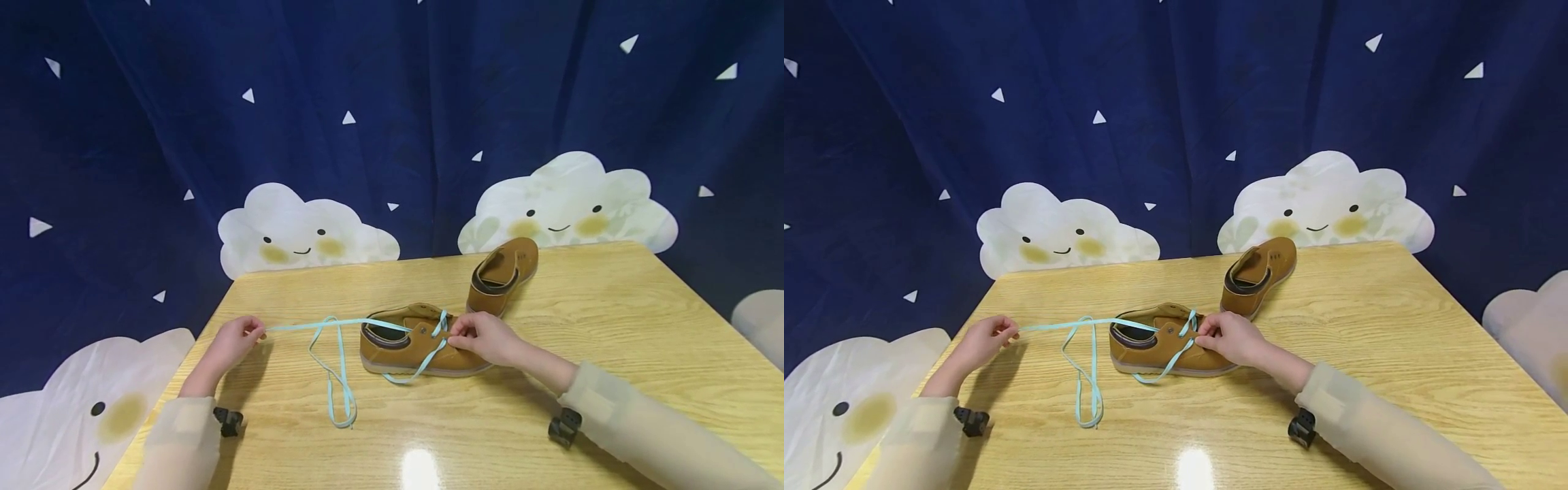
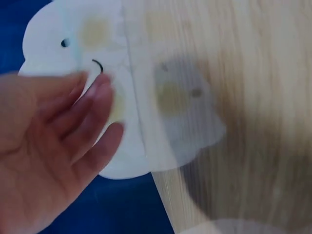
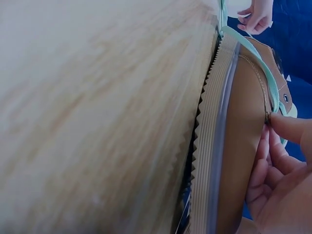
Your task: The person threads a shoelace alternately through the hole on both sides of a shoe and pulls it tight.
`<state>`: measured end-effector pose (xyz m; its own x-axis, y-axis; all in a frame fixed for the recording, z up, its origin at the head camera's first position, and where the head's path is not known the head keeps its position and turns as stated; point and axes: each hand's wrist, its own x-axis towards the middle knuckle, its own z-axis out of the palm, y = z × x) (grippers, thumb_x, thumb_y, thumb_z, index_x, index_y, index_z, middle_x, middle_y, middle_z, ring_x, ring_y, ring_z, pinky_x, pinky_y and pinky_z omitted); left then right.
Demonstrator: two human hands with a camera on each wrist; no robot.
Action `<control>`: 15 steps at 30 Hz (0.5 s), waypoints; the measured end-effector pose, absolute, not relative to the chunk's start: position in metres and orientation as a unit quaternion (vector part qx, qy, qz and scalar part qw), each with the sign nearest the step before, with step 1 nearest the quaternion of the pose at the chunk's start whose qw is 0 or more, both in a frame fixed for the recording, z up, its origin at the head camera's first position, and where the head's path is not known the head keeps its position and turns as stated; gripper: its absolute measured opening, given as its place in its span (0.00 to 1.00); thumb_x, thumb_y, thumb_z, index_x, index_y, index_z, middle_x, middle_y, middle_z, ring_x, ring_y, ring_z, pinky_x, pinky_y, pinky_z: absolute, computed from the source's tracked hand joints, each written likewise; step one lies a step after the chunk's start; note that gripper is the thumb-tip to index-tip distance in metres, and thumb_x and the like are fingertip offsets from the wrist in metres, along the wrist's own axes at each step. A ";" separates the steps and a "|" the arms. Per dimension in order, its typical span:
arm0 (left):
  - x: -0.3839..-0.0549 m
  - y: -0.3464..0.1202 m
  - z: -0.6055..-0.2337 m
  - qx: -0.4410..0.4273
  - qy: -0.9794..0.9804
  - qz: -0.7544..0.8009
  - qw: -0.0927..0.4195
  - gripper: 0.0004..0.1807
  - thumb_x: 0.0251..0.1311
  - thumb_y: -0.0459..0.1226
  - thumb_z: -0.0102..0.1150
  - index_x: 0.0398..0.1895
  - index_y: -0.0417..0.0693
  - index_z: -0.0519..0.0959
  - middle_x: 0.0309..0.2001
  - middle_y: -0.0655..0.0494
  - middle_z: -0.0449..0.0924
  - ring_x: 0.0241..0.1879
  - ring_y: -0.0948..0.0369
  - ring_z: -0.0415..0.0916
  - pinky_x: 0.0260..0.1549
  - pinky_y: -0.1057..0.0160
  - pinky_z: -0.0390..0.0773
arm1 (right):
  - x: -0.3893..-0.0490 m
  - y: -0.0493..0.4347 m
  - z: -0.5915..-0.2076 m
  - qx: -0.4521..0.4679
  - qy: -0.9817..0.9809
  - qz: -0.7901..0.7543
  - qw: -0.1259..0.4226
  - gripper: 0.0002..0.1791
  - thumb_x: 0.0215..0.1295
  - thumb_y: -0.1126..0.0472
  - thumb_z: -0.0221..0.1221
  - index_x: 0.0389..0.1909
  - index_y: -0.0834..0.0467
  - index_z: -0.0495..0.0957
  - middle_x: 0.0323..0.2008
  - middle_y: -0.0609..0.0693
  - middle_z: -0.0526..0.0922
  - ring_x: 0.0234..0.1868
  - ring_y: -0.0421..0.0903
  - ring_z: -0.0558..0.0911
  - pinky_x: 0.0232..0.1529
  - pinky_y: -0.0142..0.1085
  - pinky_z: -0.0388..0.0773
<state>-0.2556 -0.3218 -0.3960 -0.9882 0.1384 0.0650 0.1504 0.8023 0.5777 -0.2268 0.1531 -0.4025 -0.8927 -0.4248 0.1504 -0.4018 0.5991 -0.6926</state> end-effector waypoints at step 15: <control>-0.237 -0.317 -0.403 -0.166 -0.882 -0.388 -0.209 0.09 0.66 0.30 0.55 0.31 0.31 0.80 0.23 0.53 0.75 0.23 0.61 0.68 0.20 0.67 0.66 | -0.228 0.154 -0.403 -0.231 0.896 -0.379 0.011 0.06 0.64 0.60 0.64 0.28 0.55 0.80 0.23 0.40 0.75 0.23 0.39 0.69 0.26 0.33 0.67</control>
<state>-0.2374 -0.3166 -0.4027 -0.8573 0.4554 -0.2402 0.1312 0.6444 0.7533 -0.2284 0.1544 -0.4034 -0.8935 -0.4213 0.1556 -0.4050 0.6060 -0.6847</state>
